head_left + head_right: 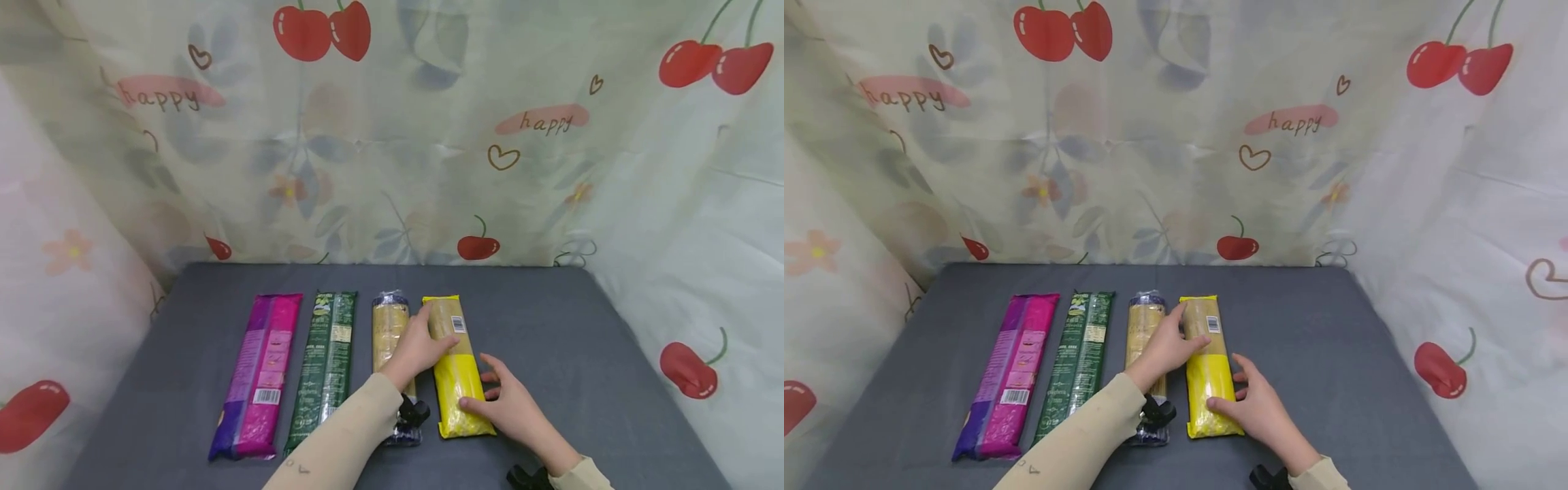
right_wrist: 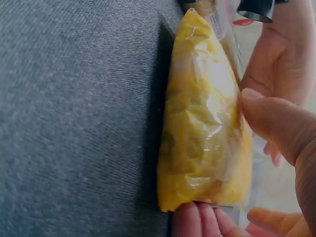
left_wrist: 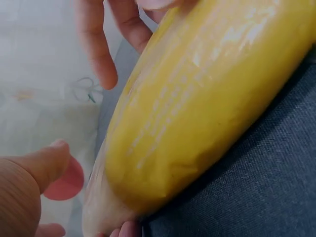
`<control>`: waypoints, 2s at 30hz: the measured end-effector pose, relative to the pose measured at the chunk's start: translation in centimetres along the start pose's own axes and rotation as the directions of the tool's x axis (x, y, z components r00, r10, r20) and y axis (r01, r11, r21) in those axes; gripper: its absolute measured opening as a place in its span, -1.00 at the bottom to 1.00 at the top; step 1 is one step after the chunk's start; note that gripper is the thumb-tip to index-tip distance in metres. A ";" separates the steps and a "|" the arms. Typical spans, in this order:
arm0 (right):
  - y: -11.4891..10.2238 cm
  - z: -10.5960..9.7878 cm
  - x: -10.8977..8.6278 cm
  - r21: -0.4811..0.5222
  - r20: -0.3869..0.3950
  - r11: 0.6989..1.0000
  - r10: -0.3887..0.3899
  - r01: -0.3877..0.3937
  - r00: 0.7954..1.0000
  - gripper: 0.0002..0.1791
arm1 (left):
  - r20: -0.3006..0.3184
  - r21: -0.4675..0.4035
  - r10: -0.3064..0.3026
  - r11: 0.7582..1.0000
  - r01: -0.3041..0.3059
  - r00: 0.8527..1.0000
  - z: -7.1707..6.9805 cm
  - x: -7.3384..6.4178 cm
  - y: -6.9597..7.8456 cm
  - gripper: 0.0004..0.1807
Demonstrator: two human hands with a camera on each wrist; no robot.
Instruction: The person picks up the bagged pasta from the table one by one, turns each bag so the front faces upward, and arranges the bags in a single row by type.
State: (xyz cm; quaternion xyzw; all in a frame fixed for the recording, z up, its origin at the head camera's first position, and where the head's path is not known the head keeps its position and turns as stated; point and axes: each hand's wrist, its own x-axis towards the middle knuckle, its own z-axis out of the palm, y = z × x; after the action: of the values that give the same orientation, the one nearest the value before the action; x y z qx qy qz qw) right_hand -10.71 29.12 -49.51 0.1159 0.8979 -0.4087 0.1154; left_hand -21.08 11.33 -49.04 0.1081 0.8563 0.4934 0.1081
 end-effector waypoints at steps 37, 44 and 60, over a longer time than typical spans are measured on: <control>-0.8 0.9 -0.6 0.351 0.077 0.935 -0.073 0.041 0.994 -0.18 | 0.069 -0.250 -0.025 0.967 0.042 0.997 0.8 0.6 -0.7 -0.10; -0.9 -0.1 -0.9 0.466 0.079 0.884 -0.078 0.033 0.994 -0.17 | -0.014 -0.308 -0.060 0.950 0.053 0.998 1.0 1.1 -1.1 -0.17; -1.5 -1.1 -0.5 0.474 0.072 0.877 -0.127 0.079 0.989 -0.19 | 0.088 -0.482 -0.088 0.868 0.120 0.992 0.5 1.6 -1.2 -0.07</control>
State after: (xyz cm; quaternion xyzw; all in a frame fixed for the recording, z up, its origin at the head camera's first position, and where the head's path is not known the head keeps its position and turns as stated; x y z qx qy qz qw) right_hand -10.83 28.91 -47.58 0.0717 0.7700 -0.6250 0.1070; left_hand -22.51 11.63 -50.44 0.0467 0.7055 0.6825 0.1853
